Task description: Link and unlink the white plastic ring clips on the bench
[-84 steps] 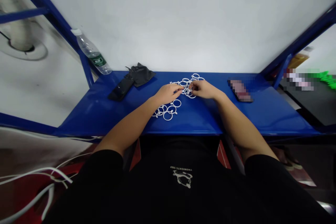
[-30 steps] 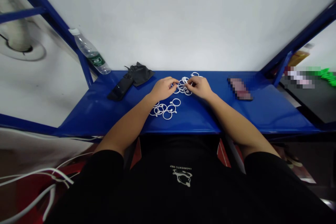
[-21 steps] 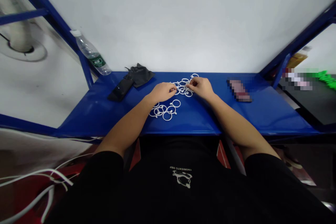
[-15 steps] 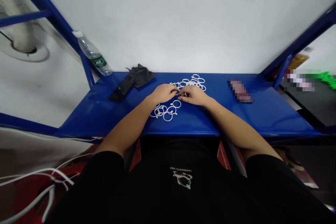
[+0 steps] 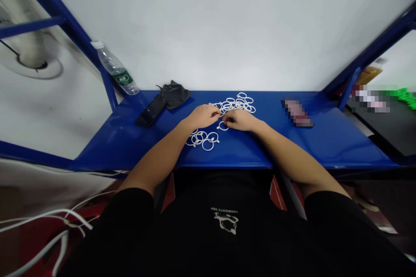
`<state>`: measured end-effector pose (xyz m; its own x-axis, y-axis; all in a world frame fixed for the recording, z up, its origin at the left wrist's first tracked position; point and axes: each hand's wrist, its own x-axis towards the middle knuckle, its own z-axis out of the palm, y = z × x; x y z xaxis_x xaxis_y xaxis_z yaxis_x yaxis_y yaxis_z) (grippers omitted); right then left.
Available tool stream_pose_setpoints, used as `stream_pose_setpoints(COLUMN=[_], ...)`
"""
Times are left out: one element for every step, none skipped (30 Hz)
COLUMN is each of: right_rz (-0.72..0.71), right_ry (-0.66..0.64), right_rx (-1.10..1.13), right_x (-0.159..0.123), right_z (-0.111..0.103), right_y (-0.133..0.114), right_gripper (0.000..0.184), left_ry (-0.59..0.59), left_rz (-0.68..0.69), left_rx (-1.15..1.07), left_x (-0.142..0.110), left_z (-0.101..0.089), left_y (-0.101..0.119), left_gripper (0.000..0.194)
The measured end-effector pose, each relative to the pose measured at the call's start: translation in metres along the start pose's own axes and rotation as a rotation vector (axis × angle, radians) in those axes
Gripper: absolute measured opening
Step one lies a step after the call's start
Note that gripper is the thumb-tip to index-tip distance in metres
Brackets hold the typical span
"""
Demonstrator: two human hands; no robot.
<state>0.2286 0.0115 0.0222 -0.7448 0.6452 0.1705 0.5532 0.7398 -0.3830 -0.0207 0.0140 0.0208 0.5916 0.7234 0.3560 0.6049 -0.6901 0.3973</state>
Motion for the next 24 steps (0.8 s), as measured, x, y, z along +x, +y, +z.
stream_pose_setpoints(right_rz=[0.012, 0.031, 0.054, 0.079, 0.106, 0.134, 0.161, 0.187, 0.208, 0.223, 0.232, 0.237, 0.238, 0.237, 0.232, 0.222, 0.204, 0.18, 0.152, 0.124, 0.101, 0.084, 0.07, 0.058], right_ry=[-0.001, 0.003, 0.017, 0.044, 0.082, 0.128, 0.182, 0.236, 0.286, 0.326, 0.358, 0.38, 0.393, 0.397, 0.395, 0.387, 0.371, 0.349, 0.323, 0.296, 0.272, 0.254, 0.24, 0.228], right_rx=[-0.015, -0.03, -0.045, -0.058, -0.066, -0.07, -0.07, -0.067, -0.06, -0.051, -0.041, -0.031, -0.019, -0.005, 0.012, 0.032, 0.055, 0.076, 0.092, 0.102, 0.106, 0.102, 0.096, 0.089], right_x=[0.0, 0.0, -0.001, -0.001, -0.001, -0.002, -0.002, -0.002, -0.002, -0.002, -0.002, -0.002, -0.002, -0.002, -0.002, -0.002, -0.002, -0.002, -0.003, -0.003, -0.003, -0.003, -0.003, -0.002], right_z=[0.0, -0.001, -0.001, -0.002, -0.003, -0.004, -0.005, -0.006, -0.006, -0.007, -0.007, -0.007, -0.007, -0.006, -0.006, -0.006, -0.006, -0.005, -0.005, -0.005, -0.004, -0.004, -0.004, -0.004], right_y=[-0.001, -0.002, -0.003, -0.005, -0.006, -0.008, -0.009, -0.01, -0.01, -0.01, -0.009, -0.009, -0.008, -0.007, -0.006, -0.006, -0.006, -0.006, -0.007, -0.007, -0.008, -0.008, -0.008, -0.008], right_gripper=[0.015, 0.014, 0.013, 0.011, 0.011, 0.011, 0.011, 0.011, 0.011, 0.01, 0.01, 0.009, 0.008, 0.008, 0.008, 0.01, 0.013, 0.017, 0.02, 0.023, 0.025, 0.027, 0.028, 0.029], left_ry=[-0.015, -0.031, -0.043, -0.051, -0.054, -0.054, -0.048, -0.036, -0.018, 0.003, 0.026, 0.048, 0.069, 0.09, 0.108, 0.122, 0.135, 0.143, 0.147, 0.146, 0.141, 0.135, 0.127, 0.121], left_rz=[0.004, 0.007, 0.007, 0.005, 0.002, -0.002, -0.009, -0.019, -0.032, -0.047, -0.063, -0.076, -0.087, -0.094, -0.098, -0.099, -0.099, -0.096, -0.093, -0.088, -0.082, -0.078, -0.075, -0.073], left_rx=[-0.009, -0.018, -0.027, -0.037, -0.05, -0.068, -0.089, -0.114, -0.141, -0.168, -0.194, -0.221, -0.247, -0.268, -0.283, -0.291, -0.295, -0.298, -0.301, -0.305, -0.31, -0.313, -0.315, -0.318], left_x=[0.0, 0.0, -0.001, -0.001, -0.002, -0.002, -0.003, -0.003, -0.003, -0.003, -0.003, -0.003, -0.002, -0.002, -0.002, -0.001, -0.001, -0.001, -0.001, -0.001, -0.001, -0.001, -0.001, -0.001], left_z=[-0.001, -0.001, -0.003, -0.004, -0.005, -0.006, -0.006, -0.006, -0.006, -0.004, -0.003, -0.001, 0.001, 0.003, 0.004, 0.005, 0.005, 0.005, 0.005, 0.005, 0.004, 0.004, 0.004, 0.003], left_y=[0.001, 0.002, 0.004, 0.006, 0.008, 0.01, 0.012, 0.013, 0.013, 0.013, 0.013, 0.012, 0.011, 0.011, 0.01, 0.01, 0.01, 0.011, 0.011, 0.012, 0.012, 0.013, 0.014, 0.014], left_gripper=[0.019, 0.019, 0.019, 0.02, 0.022, 0.023, 0.023, 0.021, 0.02, 0.021, 0.022, 0.023, 0.022, 0.021, 0.02, 0.019, 0.018, 0.018, 0.017, 0.016, 0.015, 0.013, 0.012, 0.012])
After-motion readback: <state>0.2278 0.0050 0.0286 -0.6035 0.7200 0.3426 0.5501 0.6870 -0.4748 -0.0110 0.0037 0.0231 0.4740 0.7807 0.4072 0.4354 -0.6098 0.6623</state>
